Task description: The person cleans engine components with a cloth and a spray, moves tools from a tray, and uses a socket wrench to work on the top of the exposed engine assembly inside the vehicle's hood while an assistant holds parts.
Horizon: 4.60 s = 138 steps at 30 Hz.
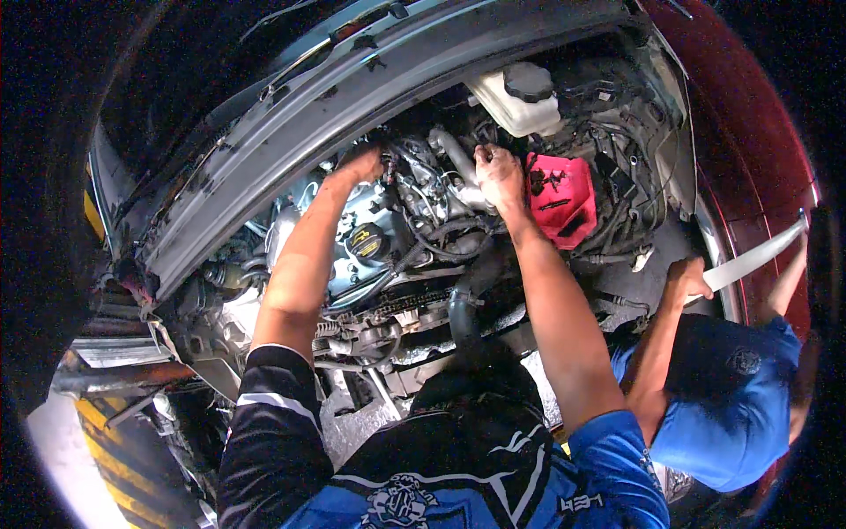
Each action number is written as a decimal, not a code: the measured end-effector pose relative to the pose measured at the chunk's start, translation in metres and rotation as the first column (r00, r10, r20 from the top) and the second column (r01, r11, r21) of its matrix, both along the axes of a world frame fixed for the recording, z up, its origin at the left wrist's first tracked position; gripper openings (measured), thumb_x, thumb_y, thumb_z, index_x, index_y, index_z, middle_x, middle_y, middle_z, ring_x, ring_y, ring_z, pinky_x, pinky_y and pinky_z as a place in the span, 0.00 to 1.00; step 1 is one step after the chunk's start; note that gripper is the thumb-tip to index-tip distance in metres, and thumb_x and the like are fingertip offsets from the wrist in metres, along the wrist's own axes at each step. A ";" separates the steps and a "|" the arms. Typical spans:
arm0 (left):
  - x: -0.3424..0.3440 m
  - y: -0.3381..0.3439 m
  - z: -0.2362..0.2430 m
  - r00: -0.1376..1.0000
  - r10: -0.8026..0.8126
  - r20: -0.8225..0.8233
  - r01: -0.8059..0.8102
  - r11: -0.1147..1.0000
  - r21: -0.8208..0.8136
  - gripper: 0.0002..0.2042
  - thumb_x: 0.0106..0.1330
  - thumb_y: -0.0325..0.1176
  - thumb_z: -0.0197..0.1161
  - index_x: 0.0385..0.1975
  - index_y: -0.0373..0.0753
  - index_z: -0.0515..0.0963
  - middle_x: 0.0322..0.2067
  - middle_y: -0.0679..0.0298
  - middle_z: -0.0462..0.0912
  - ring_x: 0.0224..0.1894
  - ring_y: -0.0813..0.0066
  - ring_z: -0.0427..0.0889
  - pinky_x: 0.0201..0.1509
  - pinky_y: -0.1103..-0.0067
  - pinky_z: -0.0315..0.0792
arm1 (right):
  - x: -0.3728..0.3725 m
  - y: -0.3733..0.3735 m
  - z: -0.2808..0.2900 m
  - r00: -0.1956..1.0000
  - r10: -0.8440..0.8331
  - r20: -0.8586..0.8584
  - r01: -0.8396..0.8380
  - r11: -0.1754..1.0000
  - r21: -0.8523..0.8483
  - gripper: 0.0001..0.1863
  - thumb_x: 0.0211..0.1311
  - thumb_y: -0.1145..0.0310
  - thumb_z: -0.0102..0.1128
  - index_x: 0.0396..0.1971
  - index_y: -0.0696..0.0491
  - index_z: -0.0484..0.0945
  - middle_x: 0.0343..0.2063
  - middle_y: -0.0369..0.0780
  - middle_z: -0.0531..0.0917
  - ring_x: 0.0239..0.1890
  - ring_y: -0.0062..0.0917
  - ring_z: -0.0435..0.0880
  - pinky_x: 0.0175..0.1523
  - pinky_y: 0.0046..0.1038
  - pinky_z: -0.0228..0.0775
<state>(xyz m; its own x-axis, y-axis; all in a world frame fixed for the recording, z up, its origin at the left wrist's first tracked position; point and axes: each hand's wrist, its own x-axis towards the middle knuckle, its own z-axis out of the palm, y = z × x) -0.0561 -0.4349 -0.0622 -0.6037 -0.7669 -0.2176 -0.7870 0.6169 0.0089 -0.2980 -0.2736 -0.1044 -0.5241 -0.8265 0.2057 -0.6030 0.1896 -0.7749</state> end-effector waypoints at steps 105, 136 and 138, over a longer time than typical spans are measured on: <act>0.173 0.413 0.079 0.353 0.546 -0.759 -0.464 0.807 0.365 0.15 0.73 0.37 0.52 0.53 0.37 0.75 0.25 0.72 0.72 0.25 0.85 0.63 0.30 0.85 0.61 | 0.047 0.268 -0.025 0.761 0.167 0.627 -0.212 0.977 -0.003 0.17 0.71 0.59 0.51 0.40 0.58 0.81 0.30 0.36 0.84 0.30 0.18 0.79 0.40 0.22 0.72; 0.198 0.463 0.087 0.384 0.619 -0.685 -0.568 0.743 0.354 0.19 0.73 0.40 0.52 0.55 0.33 0.73 0.49 0.54 0.80 0.52 0.68 0.75 0.60 0.73 0.64 | -0.025 0.140 -0.081 0.756 -0.208 -0.621 0.145 0.978 -0.152 0.15 0.61 0.62 0.55 0.43 0.55 0.78 0.41 0.52 0.80 0.30 0.45 0.82 0.33 0.43 0.77; 0.199 0.465 0.085 0.343 0.623 -0.703 -0.575 0.731 0.367 0.19 0.72 0.40 0.53 0.55 0.33 0.73 0.49 0.53 0.80 0.52 0.67 0.75 0.61 0.73 0.64 | -0.029 0.132 -0.068 0.773 -0.222 -0.594 0.224 0.972 -0.072 0.15 0.59 0.65 0.53 0.44 0.56 0.77 0.38 0.51 0.81 0.33 0.47 0.83 0.35 0.43 0.78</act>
